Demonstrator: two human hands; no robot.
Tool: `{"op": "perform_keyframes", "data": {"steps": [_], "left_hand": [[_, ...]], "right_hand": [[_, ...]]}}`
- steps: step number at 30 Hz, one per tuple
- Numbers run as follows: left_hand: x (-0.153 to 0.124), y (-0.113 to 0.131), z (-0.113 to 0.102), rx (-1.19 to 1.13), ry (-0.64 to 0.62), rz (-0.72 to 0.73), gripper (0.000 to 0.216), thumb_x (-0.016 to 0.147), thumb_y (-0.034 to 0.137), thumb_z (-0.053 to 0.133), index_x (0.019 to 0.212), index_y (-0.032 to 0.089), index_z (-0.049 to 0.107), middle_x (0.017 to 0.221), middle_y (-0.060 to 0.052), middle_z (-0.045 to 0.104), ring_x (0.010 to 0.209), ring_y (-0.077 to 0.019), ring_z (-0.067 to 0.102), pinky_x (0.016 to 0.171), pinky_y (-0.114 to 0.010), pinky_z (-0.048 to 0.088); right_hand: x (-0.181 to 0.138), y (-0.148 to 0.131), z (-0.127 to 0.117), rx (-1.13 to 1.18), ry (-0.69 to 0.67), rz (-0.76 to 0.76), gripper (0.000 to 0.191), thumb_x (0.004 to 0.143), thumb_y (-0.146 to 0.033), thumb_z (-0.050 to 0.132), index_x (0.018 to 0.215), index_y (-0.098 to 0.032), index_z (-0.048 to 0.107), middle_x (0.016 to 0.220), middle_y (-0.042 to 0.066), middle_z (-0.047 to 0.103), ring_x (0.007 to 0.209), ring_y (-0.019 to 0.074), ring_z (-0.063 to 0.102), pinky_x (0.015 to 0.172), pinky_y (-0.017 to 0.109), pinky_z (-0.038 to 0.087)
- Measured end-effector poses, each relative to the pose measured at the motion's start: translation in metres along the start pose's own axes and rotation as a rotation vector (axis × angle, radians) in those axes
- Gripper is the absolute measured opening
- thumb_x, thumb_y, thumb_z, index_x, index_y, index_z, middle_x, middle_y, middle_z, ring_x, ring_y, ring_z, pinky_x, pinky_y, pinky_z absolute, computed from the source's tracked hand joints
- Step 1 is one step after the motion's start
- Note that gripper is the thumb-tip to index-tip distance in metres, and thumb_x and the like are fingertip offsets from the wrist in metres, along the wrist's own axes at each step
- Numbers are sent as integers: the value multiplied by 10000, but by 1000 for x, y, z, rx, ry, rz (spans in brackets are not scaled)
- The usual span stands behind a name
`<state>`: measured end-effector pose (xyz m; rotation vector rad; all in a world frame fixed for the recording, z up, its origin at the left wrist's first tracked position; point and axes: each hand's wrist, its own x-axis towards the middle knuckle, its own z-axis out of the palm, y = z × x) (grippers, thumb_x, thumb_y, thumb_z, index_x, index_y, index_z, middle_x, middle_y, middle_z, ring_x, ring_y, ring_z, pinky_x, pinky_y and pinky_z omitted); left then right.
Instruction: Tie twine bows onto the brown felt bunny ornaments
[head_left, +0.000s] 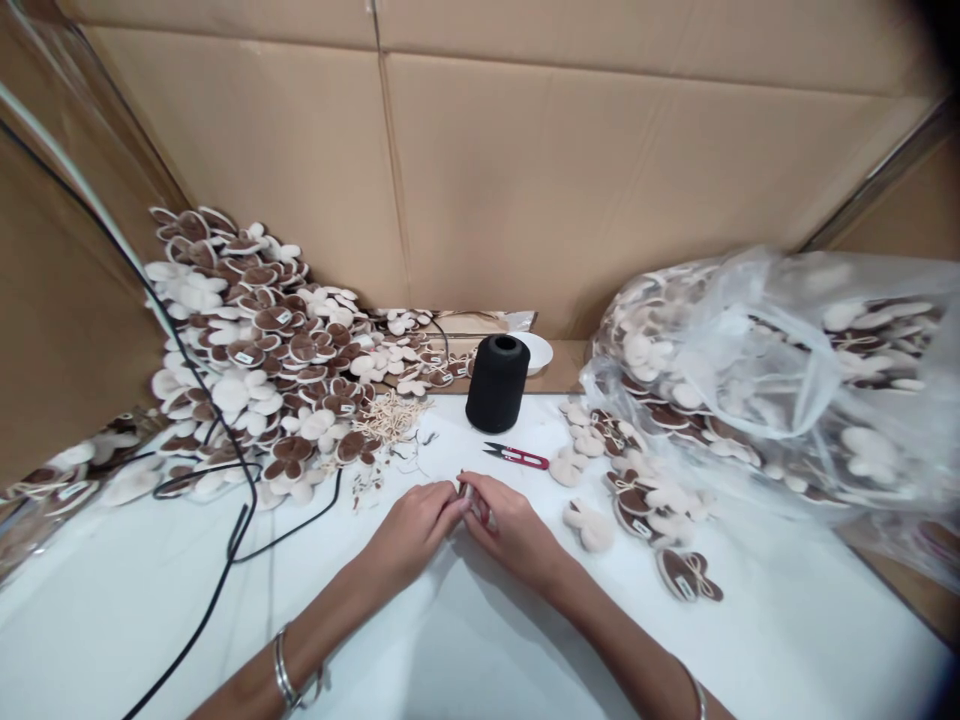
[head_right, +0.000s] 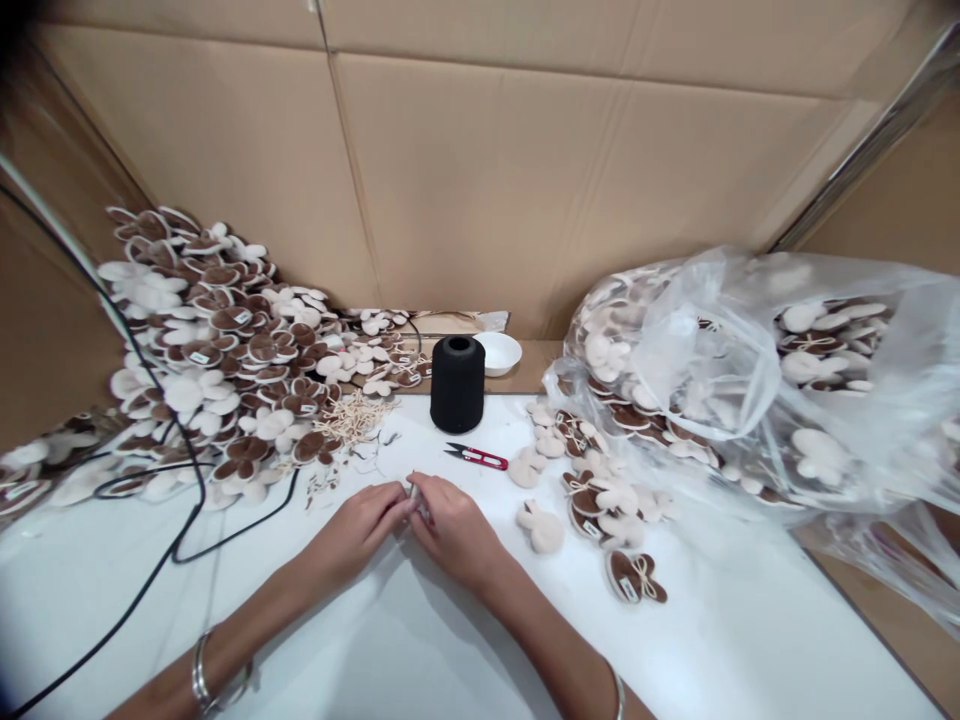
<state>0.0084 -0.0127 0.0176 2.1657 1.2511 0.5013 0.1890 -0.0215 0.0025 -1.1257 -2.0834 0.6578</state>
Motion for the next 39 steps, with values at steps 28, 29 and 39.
{"op": "perform_keyframes", "data": {"steps": [28, 29, 39], "left_hand": [[-1, -1, -20, -242, 76, 32, 227, 964, 395, 459, 1047, 212, 564, 942, -26, 591, 858, -167, 557, 795, -284, 426], [-1, -1, -21, -246, 76, 66, 237, 955, 386, 485, 1107, 222, 562, 998, -37, 586, 902, -172, 558, 827, -287, 431], [-2, 1, -23, -243, -91, 242, 301, 978, 314, 444, 1233, 290, 603, 1128, -70, 522, 1037, -183, 553, 933, -307, 460]], "right_hand": [[6, 3, -11, 297, 77, 252, 316, 824, -187, 582, 1140, -195, 585, 762, -16, 574, 688, 125, 545, 665, 230, 441], [6, 2, -11, 298, 75, 250, 315, 824, -182, 579, 1139, -195, 585, 765, -15, 577, 689, 126, 546, 666, 231, 440], [4, -3, -14, 358, -27, 137, 291, 867, -203, 571, 1158, -219, 576, 843, -2, 614, 724, 127, 548, 678, 229, 433]]}}
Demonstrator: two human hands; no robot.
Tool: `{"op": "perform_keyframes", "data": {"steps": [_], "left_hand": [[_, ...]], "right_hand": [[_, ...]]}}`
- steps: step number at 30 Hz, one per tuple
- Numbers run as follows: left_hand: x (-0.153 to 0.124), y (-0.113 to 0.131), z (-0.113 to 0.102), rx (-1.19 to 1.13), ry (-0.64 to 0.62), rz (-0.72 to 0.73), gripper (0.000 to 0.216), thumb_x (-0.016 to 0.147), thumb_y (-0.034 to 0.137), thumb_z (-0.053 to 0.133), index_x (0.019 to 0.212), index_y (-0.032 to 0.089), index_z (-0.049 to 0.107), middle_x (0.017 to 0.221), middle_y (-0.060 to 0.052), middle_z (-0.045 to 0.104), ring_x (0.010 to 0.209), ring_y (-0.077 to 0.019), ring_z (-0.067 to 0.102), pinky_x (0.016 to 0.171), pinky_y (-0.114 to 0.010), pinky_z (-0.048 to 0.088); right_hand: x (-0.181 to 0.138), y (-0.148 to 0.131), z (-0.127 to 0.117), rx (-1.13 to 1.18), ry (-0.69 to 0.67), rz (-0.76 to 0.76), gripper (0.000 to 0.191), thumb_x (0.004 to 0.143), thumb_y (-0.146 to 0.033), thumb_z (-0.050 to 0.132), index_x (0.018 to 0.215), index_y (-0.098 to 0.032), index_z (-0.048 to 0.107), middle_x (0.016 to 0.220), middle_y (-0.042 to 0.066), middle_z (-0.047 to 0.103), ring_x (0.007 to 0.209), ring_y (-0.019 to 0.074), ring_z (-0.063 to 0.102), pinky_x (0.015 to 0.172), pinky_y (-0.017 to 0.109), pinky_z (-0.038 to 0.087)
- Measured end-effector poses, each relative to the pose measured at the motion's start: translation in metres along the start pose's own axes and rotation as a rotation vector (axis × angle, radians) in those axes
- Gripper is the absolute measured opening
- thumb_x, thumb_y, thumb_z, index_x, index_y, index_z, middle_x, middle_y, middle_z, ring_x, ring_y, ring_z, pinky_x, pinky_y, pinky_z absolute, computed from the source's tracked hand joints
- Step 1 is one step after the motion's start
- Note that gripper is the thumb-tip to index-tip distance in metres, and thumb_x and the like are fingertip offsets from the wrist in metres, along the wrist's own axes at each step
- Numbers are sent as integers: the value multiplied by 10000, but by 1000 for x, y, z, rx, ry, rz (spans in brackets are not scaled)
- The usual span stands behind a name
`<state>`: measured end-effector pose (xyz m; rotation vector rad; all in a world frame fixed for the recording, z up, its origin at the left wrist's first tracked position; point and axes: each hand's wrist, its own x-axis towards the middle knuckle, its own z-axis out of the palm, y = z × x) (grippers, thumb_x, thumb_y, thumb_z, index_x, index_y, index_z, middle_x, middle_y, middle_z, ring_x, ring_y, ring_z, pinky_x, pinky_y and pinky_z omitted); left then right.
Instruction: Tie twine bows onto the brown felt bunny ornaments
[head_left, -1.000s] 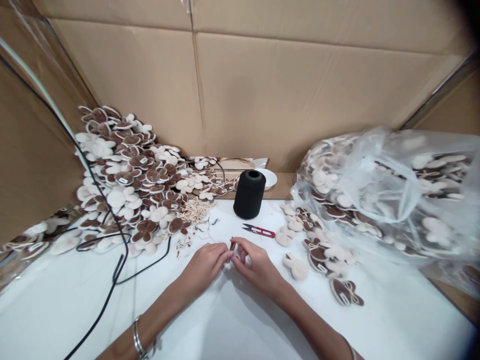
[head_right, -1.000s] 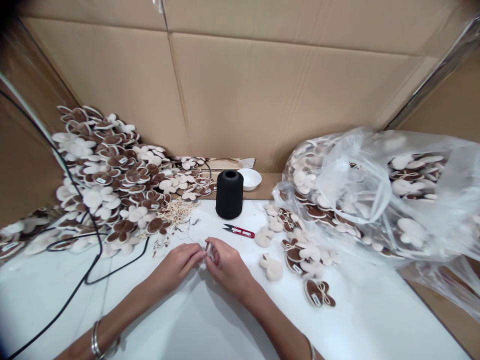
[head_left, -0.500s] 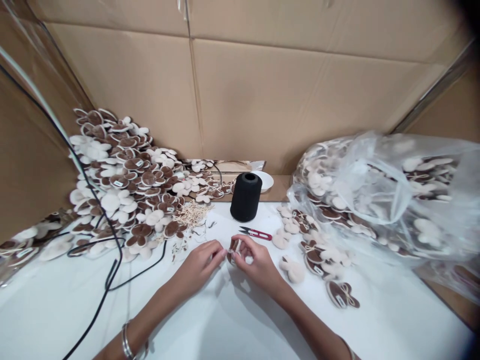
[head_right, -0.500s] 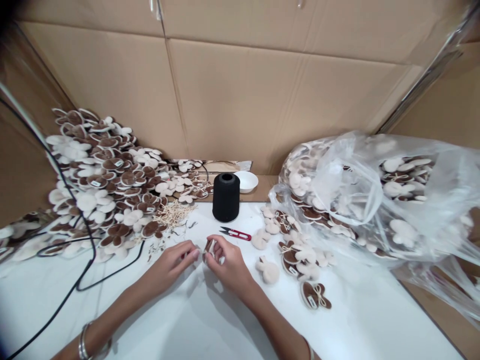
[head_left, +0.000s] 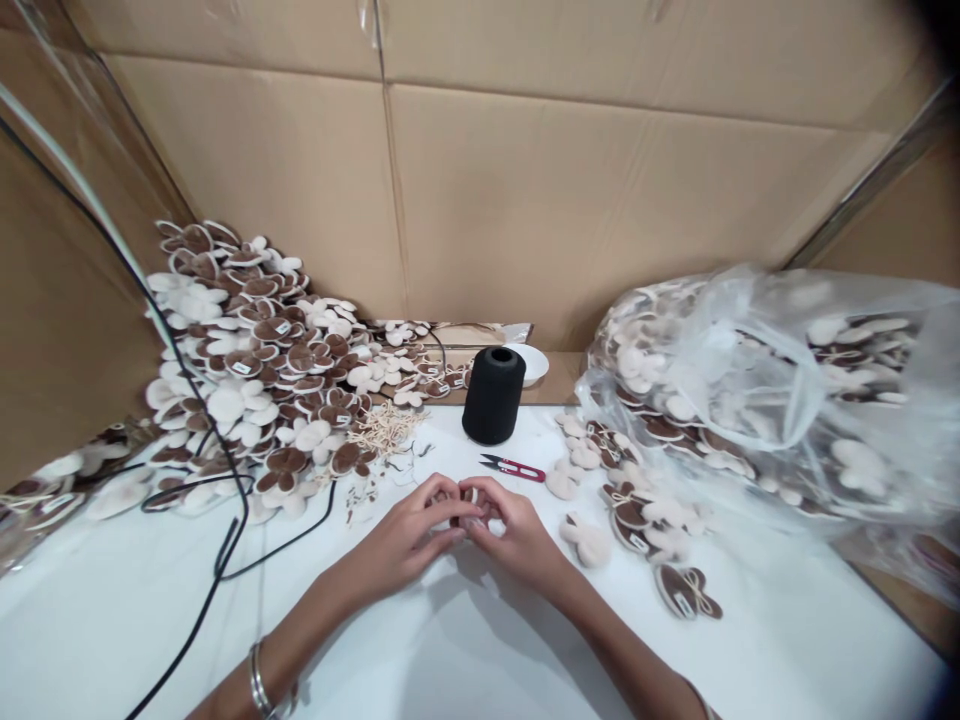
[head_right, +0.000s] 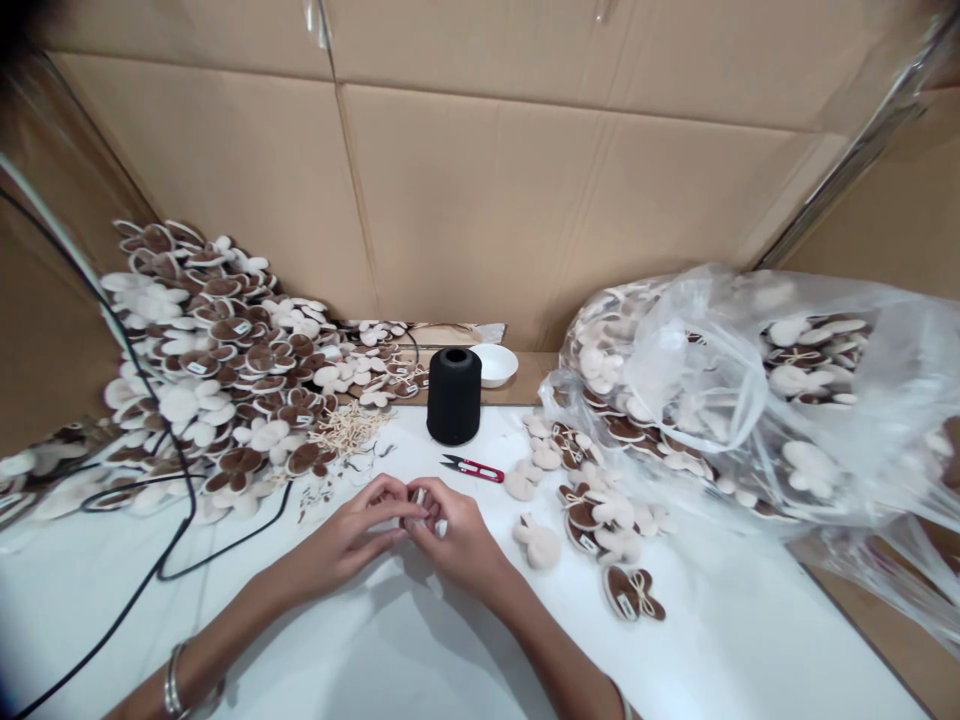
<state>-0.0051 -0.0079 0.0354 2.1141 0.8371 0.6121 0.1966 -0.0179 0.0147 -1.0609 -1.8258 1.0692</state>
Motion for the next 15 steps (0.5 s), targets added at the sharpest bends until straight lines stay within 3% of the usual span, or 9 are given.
{"op": "perform_keyframes", "data": {"steps": [6, 15], "left_hand": [[1, -6, 3, -60, 50, -8, 210, 963, 287, 491, 1014, 226, 686, 972, -51, 554, 909, -157, 581, 825, -271, 472], [3, -1, 6, -224, 258, 0, 190, 905, 304, 595, 797, 173, 681, 874, -65, 622, 844, -175, 595, 774, -294, 460]], "right_hand": [[0, 1, 0, 60, -70, 27, 294, 863, -283, 628, 1144, -205, 593, 758, -23, 557, 676, 116, 510, 642, 224, 410], [0, -3, 1, 441, -112, 228, 375, 819, -432, 698, 1084, -183, 604, 718, -41, 476, 641, 94, 455, 610, 216, 382]]}}
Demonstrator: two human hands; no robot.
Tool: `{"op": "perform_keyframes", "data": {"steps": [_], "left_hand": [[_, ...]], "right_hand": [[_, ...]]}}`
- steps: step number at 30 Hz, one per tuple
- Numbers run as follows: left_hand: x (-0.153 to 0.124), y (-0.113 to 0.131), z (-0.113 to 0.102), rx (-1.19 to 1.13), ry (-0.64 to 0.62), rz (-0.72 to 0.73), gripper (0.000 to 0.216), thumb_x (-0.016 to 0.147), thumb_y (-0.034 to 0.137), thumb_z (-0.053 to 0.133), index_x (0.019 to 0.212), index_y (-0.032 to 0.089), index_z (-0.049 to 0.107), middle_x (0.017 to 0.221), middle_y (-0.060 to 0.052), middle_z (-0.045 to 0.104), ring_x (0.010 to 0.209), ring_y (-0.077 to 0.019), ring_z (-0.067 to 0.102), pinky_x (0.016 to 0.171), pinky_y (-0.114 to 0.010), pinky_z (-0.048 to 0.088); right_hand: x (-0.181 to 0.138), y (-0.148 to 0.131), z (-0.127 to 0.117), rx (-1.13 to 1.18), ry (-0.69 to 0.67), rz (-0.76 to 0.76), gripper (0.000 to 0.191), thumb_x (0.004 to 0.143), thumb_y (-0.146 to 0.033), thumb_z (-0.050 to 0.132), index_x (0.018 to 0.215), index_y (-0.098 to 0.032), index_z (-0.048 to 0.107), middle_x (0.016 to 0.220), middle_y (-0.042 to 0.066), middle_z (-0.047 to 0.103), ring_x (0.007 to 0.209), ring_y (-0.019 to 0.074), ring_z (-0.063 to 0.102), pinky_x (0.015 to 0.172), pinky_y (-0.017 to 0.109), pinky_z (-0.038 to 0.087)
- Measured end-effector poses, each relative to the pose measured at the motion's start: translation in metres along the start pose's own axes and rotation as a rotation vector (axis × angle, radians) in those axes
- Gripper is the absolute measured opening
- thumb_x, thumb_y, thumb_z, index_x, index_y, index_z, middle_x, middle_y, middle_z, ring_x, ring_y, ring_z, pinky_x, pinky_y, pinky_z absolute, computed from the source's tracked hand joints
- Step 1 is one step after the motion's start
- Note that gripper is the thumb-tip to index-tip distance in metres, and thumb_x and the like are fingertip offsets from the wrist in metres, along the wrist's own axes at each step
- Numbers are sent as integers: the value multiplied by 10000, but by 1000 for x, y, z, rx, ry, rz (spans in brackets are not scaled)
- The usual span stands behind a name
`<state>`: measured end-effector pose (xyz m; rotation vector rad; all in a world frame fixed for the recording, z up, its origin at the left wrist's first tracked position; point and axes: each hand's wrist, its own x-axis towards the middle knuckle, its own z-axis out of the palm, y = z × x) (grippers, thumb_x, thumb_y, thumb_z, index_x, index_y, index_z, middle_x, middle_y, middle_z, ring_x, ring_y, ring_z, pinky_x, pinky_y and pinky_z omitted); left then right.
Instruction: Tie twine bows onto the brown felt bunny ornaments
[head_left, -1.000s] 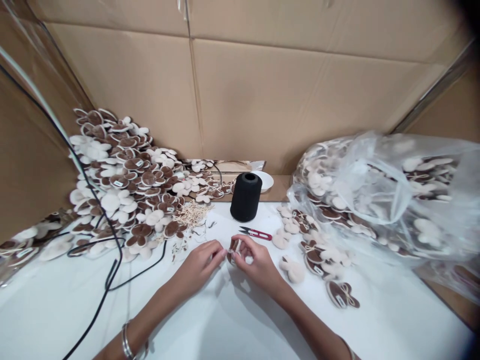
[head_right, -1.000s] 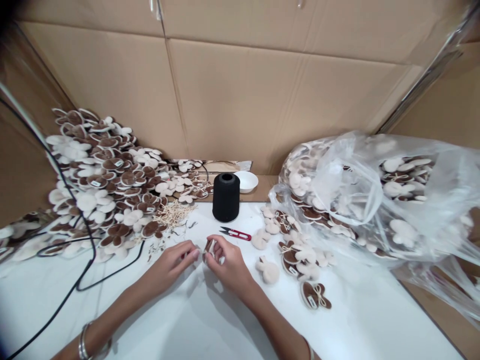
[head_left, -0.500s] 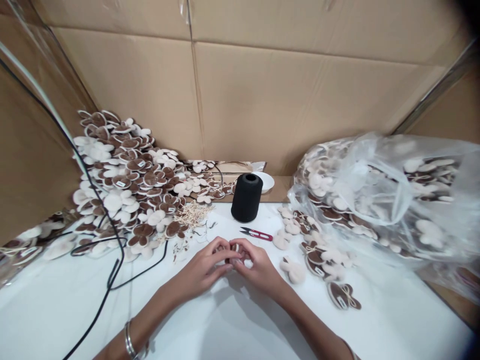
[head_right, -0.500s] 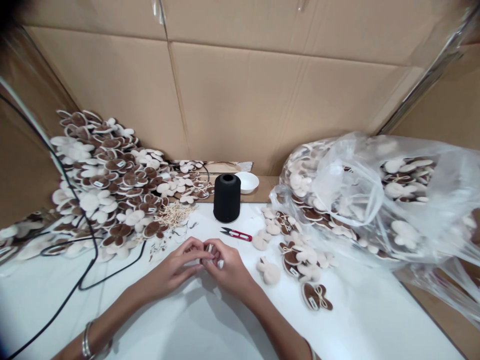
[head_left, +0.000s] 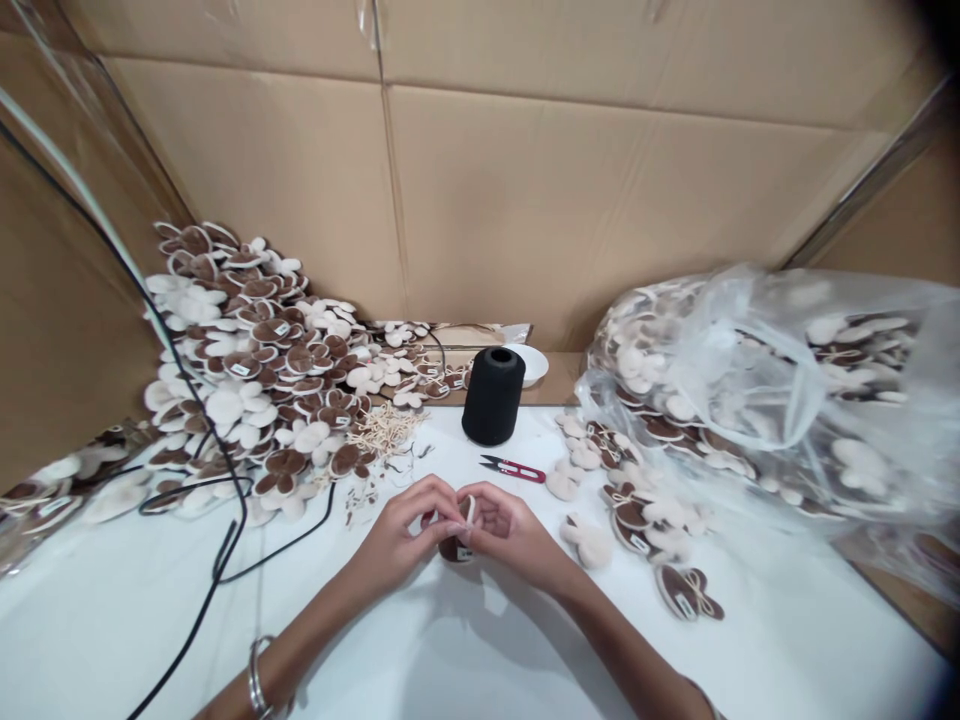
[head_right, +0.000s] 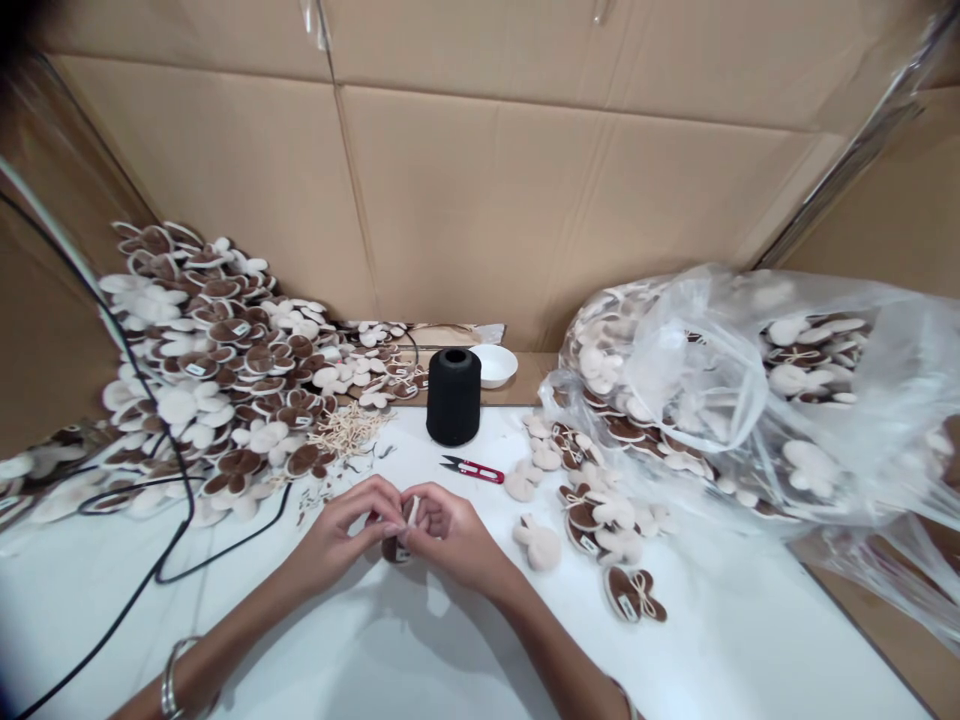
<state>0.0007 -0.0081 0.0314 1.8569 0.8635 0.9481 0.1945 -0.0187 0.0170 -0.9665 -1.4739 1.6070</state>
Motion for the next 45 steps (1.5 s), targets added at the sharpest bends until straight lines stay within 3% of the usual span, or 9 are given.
{"op": "perform_keyframes", "data": {"steps": [8, 12, 18, 28, 36, 39, 41, 45], "left_hand": [[0, 4, 1, -277, -40, -95, 210, 889, 315, 611, 759, 152, 635, 876, -72, 660, 863, -185, 628, 808, -313, 474], [-1, 3, 1, -379, -51, -187, 248, 869, 366, 636, 765, 143, 612, 857, -65, 658, 761, -156, 612, 689, -272, 475], [0, -2, 2, -576, -85, -253, 317, 826, 412, 685, 757, 131, 556, 772, -39, 644, 501, -53, 452, 504, -204, 369], [0, -12, 6, -736, -48, -277, 334, 794, 397, 722, 725, 140, 520, 722, -20, 637, 449, -30, 398, 481, -201, 331], [2, -9, 1, -697, -50, -283, 363, 770, 424, 741, 705, 139, 524, 710, -21, 638, 438, -33, 394, 452, -202, 306], [3, -11, -17, -651, 124, -230, 395, 766, 452, 740, 657, 155, 504, 556, 44, 518, 431, -38, 344, 462, -199, 318], [6, -14, -31, -545, 282, -235, 372, 752, 442, 757, 683, 160, 524, 611, 23, 562, 494, -60, 417, 520, -214, 375], [10, -21, -42, -344, 253, -349, 353, 733, 463, 761, 794, 145, 621, 672, -18, 636, 507, -79, 458, 493, -215, 368]], "right_hand": [[2, 8, 1, 270, -25, 91, 442, 717, -405, 805, 1029, -158, 613, 797, 4, 609, 696, 109, 570, 655, 227, 410], [2, 8, 4, 364, -36, 106, 447, 689, -370, 830, 1009, -144, 616, 793, 19, 642, 701, 124, 614, 658, 236, 424], [2, 0, 13, 558, -94, 123, 412, 662, -388, 843, 871, -140, 589, 745, 46, 663, 730, 191, 664, 726, 325, 477], [3, 3, 17, 656, 37, 150, 308, 590, -249, 856, 761, -152, 618, 706, 30, 682, 641, 155, 630, 649, 278, 456], [5, 3, 10, 600, 94, 134, 253, 555, -219, 821, 692, -160, 616, 645, 17, 669, 567, 120, 574, 562, 239, 405], [6, 2, -13, 574, 193, 29, 306, 545, -284, 814, 694, -197, 561, 614, -19, 601, 584, 136, 565, 572, 261, 429], [7, 1, -29, 535, 304, -55, 318, 593, -323, 791, 756, -217, 539, 748, -4, 620, 720, 156, 608, 640, 271, 457], [8, 0, -39, 391, 299, -75, 327, 688, -381, 756, 911, -226, 575, 839, 9, 621, 793, 160, 613, 701, 283, 479]]}}
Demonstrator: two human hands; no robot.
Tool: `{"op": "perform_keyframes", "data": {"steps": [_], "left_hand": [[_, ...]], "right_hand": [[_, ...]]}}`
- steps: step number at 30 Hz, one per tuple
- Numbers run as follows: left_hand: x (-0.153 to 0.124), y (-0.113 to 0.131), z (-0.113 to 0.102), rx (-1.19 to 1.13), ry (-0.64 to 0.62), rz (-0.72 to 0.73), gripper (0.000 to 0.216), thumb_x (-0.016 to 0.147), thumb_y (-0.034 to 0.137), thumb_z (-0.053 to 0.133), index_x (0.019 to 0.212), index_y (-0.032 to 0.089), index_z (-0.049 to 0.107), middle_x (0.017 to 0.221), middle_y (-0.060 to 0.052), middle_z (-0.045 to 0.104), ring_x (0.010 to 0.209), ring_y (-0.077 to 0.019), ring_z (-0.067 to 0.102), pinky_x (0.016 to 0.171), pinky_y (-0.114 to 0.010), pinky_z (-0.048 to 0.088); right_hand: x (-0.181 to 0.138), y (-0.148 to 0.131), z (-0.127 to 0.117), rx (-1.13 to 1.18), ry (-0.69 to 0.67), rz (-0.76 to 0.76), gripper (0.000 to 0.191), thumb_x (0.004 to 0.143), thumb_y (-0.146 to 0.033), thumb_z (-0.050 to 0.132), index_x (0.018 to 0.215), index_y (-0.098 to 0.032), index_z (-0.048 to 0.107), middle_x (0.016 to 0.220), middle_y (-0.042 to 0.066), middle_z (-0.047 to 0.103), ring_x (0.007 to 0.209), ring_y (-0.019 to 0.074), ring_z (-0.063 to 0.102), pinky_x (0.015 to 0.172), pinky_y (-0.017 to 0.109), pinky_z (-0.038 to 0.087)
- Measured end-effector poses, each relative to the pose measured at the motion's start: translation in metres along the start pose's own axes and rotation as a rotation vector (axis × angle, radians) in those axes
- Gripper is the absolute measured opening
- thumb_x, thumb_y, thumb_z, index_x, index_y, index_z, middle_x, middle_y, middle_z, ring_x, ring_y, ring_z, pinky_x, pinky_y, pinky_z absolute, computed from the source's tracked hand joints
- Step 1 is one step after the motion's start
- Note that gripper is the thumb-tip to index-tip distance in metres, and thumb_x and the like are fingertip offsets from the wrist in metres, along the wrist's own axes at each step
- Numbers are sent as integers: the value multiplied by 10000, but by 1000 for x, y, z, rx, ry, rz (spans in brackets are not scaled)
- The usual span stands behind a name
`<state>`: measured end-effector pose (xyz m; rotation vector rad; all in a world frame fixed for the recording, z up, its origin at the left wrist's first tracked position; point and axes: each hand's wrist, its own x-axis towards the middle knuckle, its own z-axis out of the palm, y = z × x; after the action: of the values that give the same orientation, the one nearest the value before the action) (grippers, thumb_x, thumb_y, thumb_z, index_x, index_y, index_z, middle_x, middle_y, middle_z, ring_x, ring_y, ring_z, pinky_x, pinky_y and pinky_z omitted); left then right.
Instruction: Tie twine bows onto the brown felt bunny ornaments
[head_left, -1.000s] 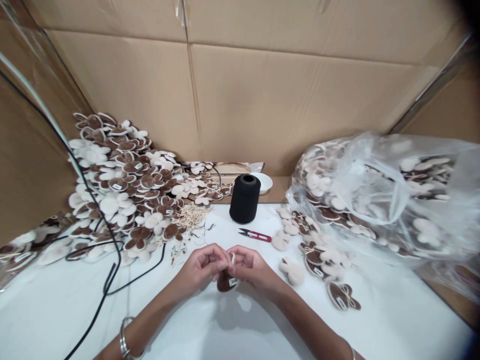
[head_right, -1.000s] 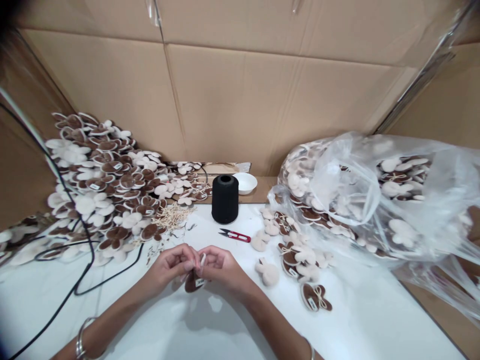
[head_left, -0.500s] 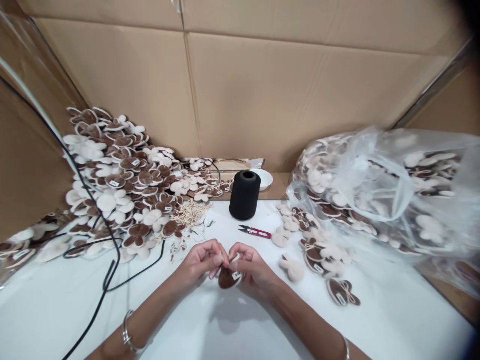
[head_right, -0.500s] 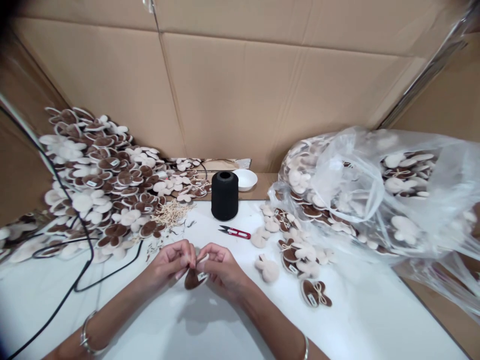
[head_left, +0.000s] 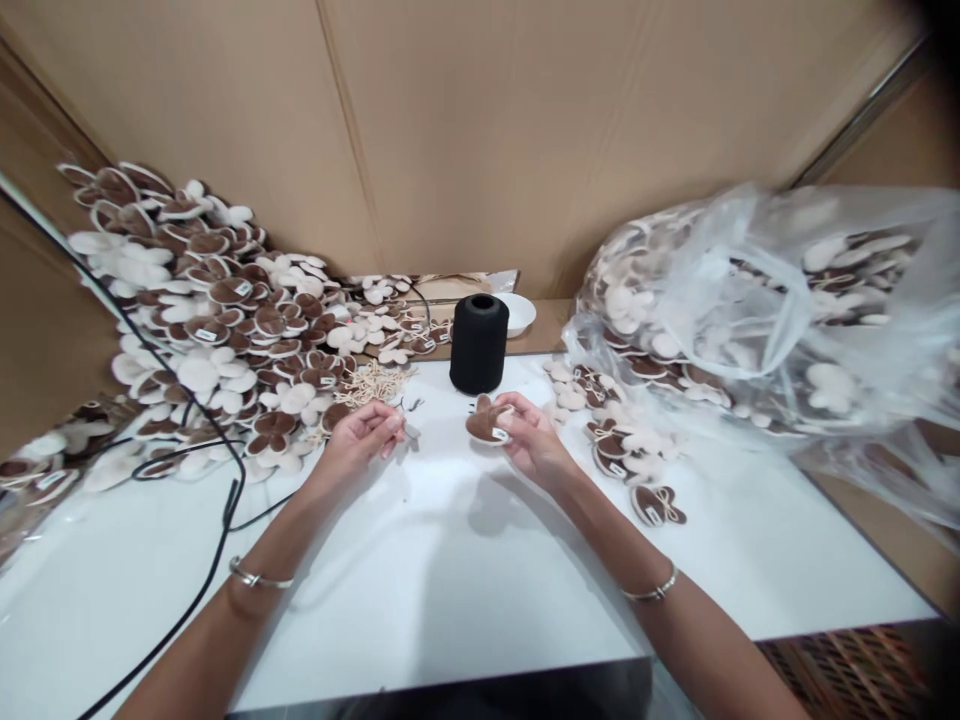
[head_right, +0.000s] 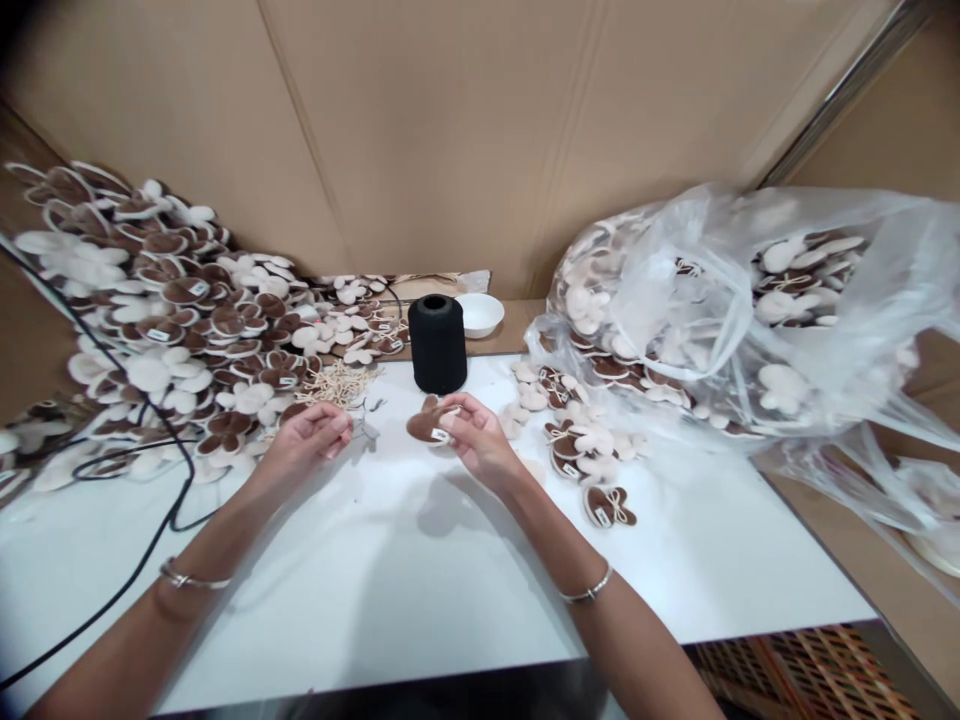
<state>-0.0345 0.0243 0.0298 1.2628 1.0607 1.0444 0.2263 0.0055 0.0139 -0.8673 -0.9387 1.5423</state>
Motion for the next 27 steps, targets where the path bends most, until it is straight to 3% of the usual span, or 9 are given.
{"op": "perform_keyframes", "data": {"steps": [6, 14, 17, 20, 22, 25, 27], "left_hand": [[1, -11, 5, 273, 61, -39, 300, 726, 432, 759, 807, 151, 690, 658, -9, 643, 545, -100, 506, 492, -207, 355], [-5, -18, 11, 543, -245, 24, 275, 784, 436, 701, 778, 161, 718, 748, -40, 682, 640, -139, 557, 581, -238, 397], [-7, -17, 14, 621, -318, 118, 267, 844, 427, 639, 773, 186, 731, 857, -56, 687, 782, -174, 601, 721, -277, 445], [-9, -13, 17, 651, -278, 231, 214, 840, 399, 652, 792, 203, 723, 972, -64, 663, 959, -206, 589, 874, -325, 434], [-10, -11, 20, 622, -211, 246, 194, 838, 392, 657, 856, 207, 710, 997, -61, 650, 983, -207, 580, 882, -331, 436], [-14, -8, 25, 484, -146, 143, 258, 882, 426, 593, 982, 204, 678, 1017, -59, 656, 927, -196, 593, 823, -314, 455], [-16, -7, 29, 385, -171, 54, 309, 902, 453, 556, 1052, 201, 653, 1027, -59, 665, 897, -190, 602, 794, -304, 458]], "right_hand": [[2, 6, 5, -84, -7, -93, 313, 719, -352, 758, 951, -229, 588, 879, -1, 636, 758, 130, 601, 697, 265, 494], [1, 6, 2, -210, -53, -142, 222, 789, -341, 696, 944, -207, 611, 870, 2, 626, 733, 121, 581, 687, 259, 491], [0, 5, 4, -226, -37, -148, 204, 808, -365, 681, 909, -200, 615, 857, 2, 620, 707, 111, 566, 672, 252, 483], [1, 6, 6, -258, -37, -163, 217, 790, -357, 703, 907, -203, 605, 922, 13, 622, 744, 115, 569, 689, 254, 482], [1, 7, 8, -272, -58, -163, 223, 794, -358, 698, 907, -201, 588, 959, 21, 619, 778, 123, 571, 711, 260, 481], [-1, 11, 11, -287, -130, -158, 209, 825, -349, 671, 916, -197, 561, 932, 24, 602, 780, 129, 567, 700, 260, 472], [-4, 15, 13, -295, -204, -146, 184, 856, -338, 635, 938, -201, 545, 911, 20, 584, 753, 126, 560, 672, 257, 462]]}}
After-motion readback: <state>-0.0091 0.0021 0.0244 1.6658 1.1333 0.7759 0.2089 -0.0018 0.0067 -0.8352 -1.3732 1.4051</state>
